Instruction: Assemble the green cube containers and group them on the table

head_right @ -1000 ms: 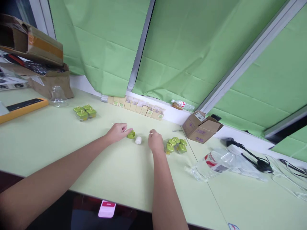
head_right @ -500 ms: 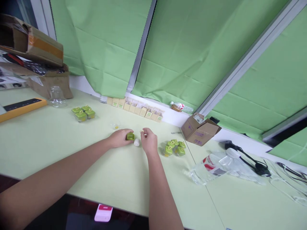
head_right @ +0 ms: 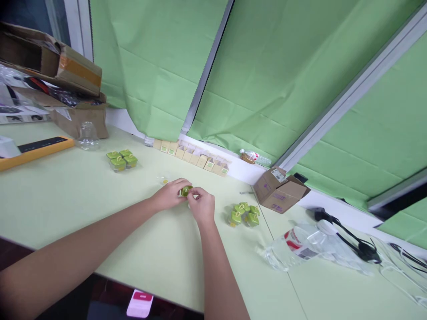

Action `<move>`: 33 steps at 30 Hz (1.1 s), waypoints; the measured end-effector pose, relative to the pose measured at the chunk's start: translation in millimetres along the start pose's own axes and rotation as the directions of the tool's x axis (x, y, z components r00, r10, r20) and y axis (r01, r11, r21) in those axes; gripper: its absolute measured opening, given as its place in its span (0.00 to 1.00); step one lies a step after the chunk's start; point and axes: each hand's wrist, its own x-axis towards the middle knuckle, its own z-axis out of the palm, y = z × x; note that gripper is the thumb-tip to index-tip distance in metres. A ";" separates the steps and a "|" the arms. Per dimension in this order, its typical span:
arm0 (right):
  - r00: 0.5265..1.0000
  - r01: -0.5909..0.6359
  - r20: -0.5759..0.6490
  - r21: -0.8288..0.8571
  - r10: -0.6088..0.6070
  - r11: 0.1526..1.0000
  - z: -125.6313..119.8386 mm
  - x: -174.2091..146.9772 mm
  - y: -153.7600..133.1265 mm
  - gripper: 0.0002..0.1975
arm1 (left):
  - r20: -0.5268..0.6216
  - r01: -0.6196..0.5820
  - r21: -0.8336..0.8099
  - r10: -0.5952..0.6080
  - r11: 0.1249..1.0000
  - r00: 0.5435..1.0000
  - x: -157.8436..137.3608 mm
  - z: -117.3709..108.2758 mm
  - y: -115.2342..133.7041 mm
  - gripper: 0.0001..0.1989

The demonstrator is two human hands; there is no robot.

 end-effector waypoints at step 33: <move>0.992 0.079 0.106 -0.079 -0.070 0.994 2.3 -4.4 -8.3 0.15 | -0.038 0.013 -0.021 -0.014 1.000 0.999 -0.2 -0.8 6.1 0.19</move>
